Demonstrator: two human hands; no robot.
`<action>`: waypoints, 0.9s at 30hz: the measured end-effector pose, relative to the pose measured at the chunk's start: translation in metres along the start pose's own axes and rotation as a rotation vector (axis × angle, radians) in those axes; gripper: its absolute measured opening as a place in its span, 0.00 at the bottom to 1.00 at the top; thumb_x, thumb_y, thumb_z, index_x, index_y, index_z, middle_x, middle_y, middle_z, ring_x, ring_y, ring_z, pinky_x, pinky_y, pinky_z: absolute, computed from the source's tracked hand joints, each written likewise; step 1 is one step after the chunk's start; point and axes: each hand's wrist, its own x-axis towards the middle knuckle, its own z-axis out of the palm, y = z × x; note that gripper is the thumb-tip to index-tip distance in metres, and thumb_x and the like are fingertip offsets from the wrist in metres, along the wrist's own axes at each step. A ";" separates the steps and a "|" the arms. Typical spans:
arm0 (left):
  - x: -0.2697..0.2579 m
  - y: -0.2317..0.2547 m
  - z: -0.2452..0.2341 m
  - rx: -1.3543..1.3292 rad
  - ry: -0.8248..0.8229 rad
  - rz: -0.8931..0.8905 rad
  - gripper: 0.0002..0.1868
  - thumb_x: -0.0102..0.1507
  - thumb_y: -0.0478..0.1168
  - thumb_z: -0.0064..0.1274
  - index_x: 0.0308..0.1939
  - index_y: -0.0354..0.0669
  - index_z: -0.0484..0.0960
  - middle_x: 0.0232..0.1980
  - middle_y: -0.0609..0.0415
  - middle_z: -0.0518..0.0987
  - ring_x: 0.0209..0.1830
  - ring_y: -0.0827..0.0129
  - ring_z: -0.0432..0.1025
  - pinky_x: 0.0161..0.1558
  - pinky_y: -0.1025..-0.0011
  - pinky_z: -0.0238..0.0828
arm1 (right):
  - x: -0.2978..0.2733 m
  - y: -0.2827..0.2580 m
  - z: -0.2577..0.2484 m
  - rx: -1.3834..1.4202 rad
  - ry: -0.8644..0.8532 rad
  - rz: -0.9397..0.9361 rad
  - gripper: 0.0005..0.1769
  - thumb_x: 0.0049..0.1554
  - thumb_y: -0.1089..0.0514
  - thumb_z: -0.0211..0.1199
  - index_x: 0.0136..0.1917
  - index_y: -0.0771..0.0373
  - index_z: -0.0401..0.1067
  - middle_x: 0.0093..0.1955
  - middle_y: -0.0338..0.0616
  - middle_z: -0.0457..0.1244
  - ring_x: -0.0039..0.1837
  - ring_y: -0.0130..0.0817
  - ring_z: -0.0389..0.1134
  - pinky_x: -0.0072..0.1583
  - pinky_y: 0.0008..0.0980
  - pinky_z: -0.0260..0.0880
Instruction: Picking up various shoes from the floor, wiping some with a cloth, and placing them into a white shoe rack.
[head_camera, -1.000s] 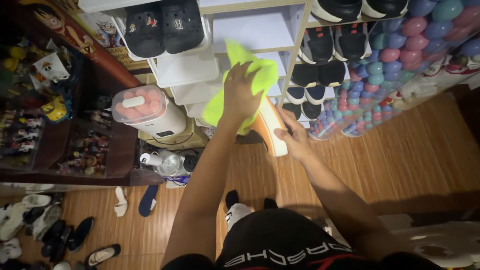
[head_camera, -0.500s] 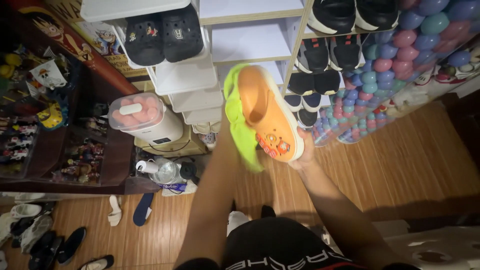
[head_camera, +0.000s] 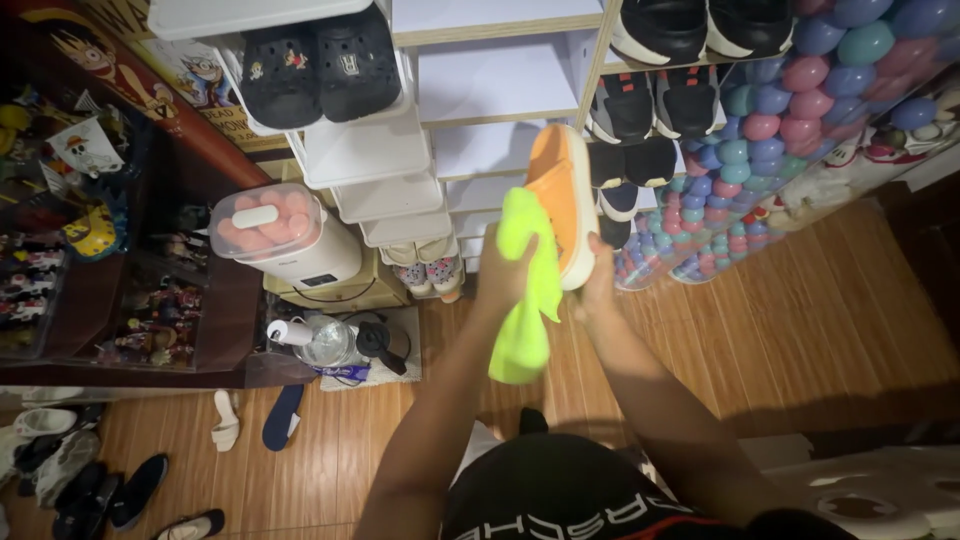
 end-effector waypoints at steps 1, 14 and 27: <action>-0.009 0.005 0.004 -0.004 0.000 -0.007 0.17 0.63 0.43 0.57 0.49 0.34 0.78 0.42 0.47 0.84 0.41 0.57 0.82 0.43 0.64 0.77 | 0.002 0.003 -0.013 -0.005 0.005 0.004 0.38 0.59 0.40 0.50 0.75 0.64 0.60 0.70 0.50 0.64 0.70 0.45 0.66 0.70 0.43 0.66; -0.030 0.054 -0.054 0.561 -0.430 0.104 0.22 0.72 0.55 0.47 0.45 0.40 0.84 0.41 0.42 0.82 0.44 0.46 0.78 0.50 0.53 0.72 | -0.014 -0.046 0.027 0.208 -0.342 0.103 0.43 0.59 0.33 0.51 0.77 0.62 0.60 0.74 0.54 0.60 0.71 0.53 0.65 0.68 0.56 0.68; -0.030 0.104 0.003 0.817 -0.233 0.754 0.10 0.62 0.47 0.61 0.43 0.50 0.82 0.33 0.52 0.83 0.32 0.56 0.79 0.35 0.58 0.73 | 0.004 -0.036 0.008 0.342 -0.444 0.109 0.35 0.65 0.39 0.50 0.74 0.65 0.65 0.70 0.53 0.64 0.69 0.45 0.67 0.69 0.45 0.70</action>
